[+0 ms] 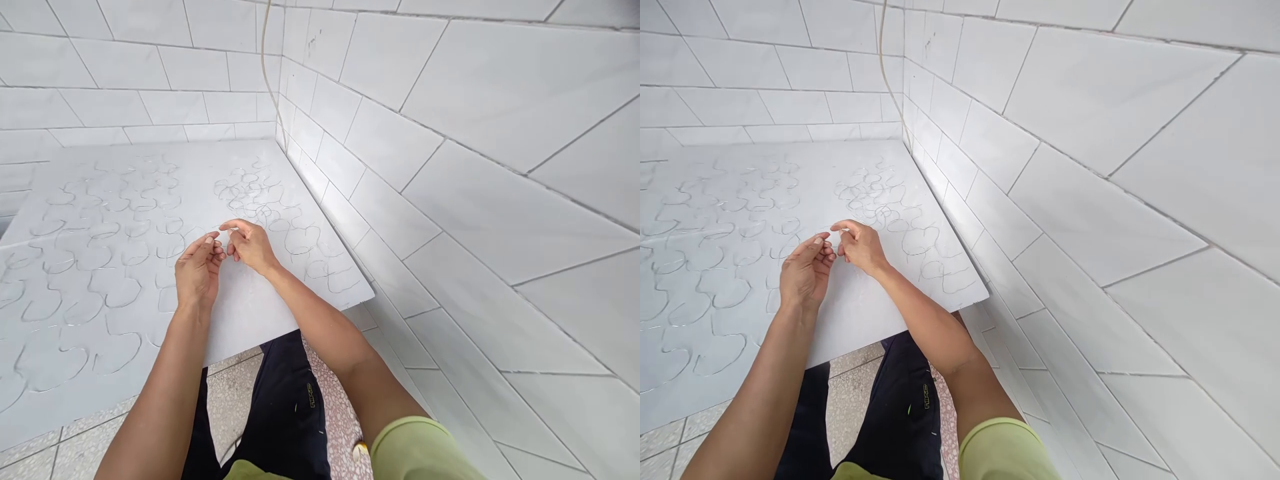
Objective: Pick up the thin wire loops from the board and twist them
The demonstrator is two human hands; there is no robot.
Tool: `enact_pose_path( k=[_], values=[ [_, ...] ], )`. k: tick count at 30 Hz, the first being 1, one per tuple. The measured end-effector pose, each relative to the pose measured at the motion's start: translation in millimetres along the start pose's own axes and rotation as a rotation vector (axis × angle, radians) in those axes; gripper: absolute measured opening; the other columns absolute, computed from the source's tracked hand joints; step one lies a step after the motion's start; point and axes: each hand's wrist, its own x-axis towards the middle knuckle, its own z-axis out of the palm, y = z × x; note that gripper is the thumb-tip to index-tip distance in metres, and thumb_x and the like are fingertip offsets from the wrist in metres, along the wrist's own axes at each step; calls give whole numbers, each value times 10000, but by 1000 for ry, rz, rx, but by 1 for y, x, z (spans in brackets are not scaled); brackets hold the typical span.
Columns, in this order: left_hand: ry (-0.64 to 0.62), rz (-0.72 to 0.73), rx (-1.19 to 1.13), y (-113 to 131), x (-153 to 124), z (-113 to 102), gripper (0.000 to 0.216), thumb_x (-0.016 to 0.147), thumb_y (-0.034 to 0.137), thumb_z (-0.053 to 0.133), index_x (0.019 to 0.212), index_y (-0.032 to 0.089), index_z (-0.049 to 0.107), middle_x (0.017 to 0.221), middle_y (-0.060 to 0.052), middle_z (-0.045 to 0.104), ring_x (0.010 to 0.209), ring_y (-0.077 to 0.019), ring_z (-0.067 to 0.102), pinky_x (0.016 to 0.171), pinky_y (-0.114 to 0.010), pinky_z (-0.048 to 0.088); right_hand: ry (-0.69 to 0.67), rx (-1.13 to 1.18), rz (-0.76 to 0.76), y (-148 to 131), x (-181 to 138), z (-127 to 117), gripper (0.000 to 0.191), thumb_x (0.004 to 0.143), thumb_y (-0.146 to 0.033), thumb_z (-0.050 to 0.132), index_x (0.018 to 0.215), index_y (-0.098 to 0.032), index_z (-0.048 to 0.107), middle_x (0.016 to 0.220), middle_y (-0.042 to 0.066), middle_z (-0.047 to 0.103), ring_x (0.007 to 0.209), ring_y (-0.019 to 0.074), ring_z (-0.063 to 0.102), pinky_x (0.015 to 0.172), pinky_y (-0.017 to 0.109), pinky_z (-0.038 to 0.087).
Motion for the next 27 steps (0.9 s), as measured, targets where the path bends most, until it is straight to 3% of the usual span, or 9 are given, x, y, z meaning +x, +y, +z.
enact_pose_path(
  k=[5,12,16,23,27],
  values=[
    [-14,12,74,-2,0,1,183,780,227,760,928,120,767,797,-42,654,695,-97,608,655,-230,531,12,-59,-12,3,2,-3,206,1023,-261,481,1100,-235,671,637,-42,597,463,72,508,486,192,427],
    [117,191,377,-7,-5,6,277,857,323,671,1073,157,723,814,-29,665,672,-116,617,634,-273,569,10,-148,-42,11,1,0,210,1050,-298,459,1114,-240,651,643,-43,572,466,71,486,504,201,439],
    [119,262,492,-6,-8,7,306,901,327,614,1144,160,695,774,-19,657,636,-123,623,596,-269,570,18,-191,-73,14,1,3,228,1065,-332,440,1112,-239,642,646,-45,552,482,70,482,508,199,433],
    [129,258,620,-5,-10,6,295,904,261,560,1147,149,683,763,-28,678,596,-135,640,516,-252,555,19,-220,-112,19,1,3,254,1062,-295,421,1112,-230,661,641,-43,535,507,77,488,516,202,429],
    [184,226,625,-3,-8,7,273,913,318,567,1084,140,684,756,-38,683,584,-136,638,487,-244,545,5,-218,-109,19,-1,3,261,1051,-273,427,1125,-231,674,638,-44,533,494,76,461,502,204,417]
  ],
)
